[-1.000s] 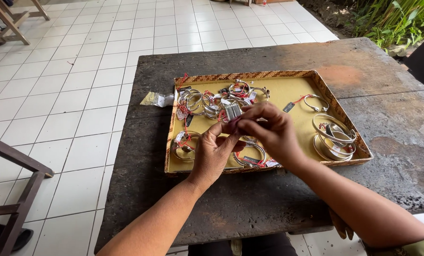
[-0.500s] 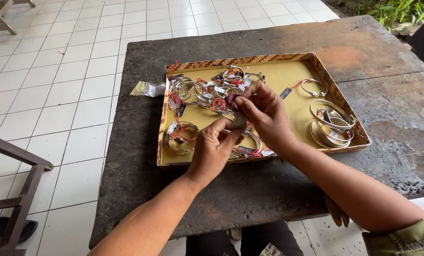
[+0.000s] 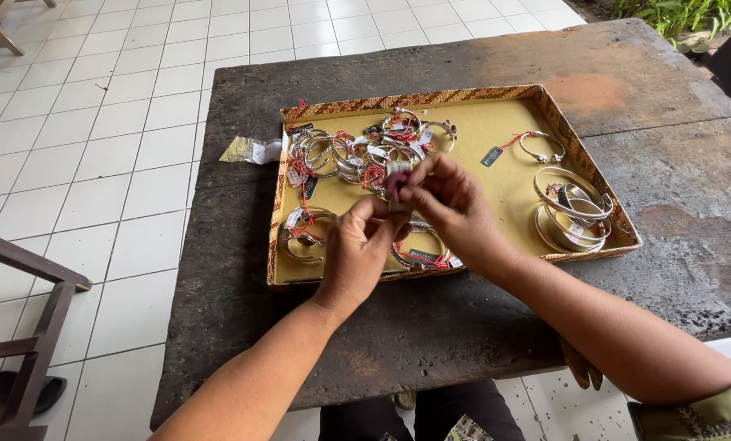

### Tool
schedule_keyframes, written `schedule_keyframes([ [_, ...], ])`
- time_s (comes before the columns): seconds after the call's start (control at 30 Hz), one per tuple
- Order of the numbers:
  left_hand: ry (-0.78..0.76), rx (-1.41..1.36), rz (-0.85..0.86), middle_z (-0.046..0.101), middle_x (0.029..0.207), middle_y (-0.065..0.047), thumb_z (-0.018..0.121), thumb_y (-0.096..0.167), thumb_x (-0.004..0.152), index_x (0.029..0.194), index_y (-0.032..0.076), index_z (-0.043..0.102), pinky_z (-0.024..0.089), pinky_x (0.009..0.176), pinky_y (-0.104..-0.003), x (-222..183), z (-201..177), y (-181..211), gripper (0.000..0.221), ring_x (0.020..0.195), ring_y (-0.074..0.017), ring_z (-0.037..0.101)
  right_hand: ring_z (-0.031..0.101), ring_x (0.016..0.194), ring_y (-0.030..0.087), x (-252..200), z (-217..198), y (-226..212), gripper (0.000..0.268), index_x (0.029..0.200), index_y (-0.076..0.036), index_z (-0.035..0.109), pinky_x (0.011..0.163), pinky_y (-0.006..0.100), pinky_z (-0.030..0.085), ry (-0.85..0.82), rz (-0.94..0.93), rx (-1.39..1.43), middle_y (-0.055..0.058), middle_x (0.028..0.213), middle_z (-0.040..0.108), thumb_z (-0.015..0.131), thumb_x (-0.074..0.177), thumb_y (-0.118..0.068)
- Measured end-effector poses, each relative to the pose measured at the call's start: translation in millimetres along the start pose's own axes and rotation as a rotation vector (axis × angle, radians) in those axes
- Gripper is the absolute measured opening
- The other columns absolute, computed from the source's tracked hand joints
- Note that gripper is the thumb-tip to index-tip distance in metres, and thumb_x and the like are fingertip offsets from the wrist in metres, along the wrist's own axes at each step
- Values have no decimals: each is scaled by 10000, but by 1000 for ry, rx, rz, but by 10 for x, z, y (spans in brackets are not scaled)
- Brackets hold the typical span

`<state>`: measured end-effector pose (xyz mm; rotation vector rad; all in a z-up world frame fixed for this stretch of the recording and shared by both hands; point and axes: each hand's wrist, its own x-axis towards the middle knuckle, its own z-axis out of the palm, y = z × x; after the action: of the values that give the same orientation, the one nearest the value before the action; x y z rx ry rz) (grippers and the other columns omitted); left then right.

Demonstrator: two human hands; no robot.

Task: Inspecting and polishing metal bracelets from a tray using a small cloth

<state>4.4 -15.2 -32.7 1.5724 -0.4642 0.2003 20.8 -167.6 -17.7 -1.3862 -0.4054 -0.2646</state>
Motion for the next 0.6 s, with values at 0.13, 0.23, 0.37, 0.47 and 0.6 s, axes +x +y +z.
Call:
schedule_keyframes([
  [0.13, 21, 39, 96, 755, 837, -136, 665, 163, 994, 926, 93, 712, 615, 772, -403, 3, -27, 108, 108, 795, -227, 723, 701, 781, 171, -33, 12, 1, 130, 989, -15, 604, 697, 252, 552, -27, 55, 23, 142, 876, 733, 713, 928, 21],
  [0.23, -18, 151, 186, 745, 801, -148, 675, 65, 953, 899, 71, 704, 608, 763, -408, 19, -20, 247, 62, 839, -280, 745, 663, 678, 88, -3, 27, -191, 178, 1082, -42, 598, 592, 163, 483, 50, 135, 153, 60, 828, 724, 700, 940, -5],
  [0.37, -54, 21, 179, 712, 979, -175, 641, 30, 954, 995, 69, 639, 607, 843, -422, 38, 8, 124, 57, 908, -305, 717, 643, 708, 86, 33, -80, -287, 423, 1330, -2, 556, 645, 178, 475, -26, 129, 158, 73, 833, 715, 681, 926, 8],
  [0.47, -8, -359, -72, 568, 1253, -169, 628, 90, 911, 1176, 78, 505, 606, 906, -398, 86, -84, 82, 292, 1031, -311, 687, 733, 849, 162, -6, -75, -286, 475, 1375, 17, 529, 811, 262, 588, -133, 92, 99, 131, 932, 746, 658, 920, 56],
  [0.6, -54, -630, -454, 375, 1409, -287, 622, 511, 884, 1463, 58, 353, 620, 915, -398, 149, -209, 390, 783, 1047, -364, 665, 731, 883, 160, -60, -4, -243, 445, 1333, 0, 547, 875, 323, 605, -278, 81, -26, 105, 924, 749, 665, 909, 69],
])
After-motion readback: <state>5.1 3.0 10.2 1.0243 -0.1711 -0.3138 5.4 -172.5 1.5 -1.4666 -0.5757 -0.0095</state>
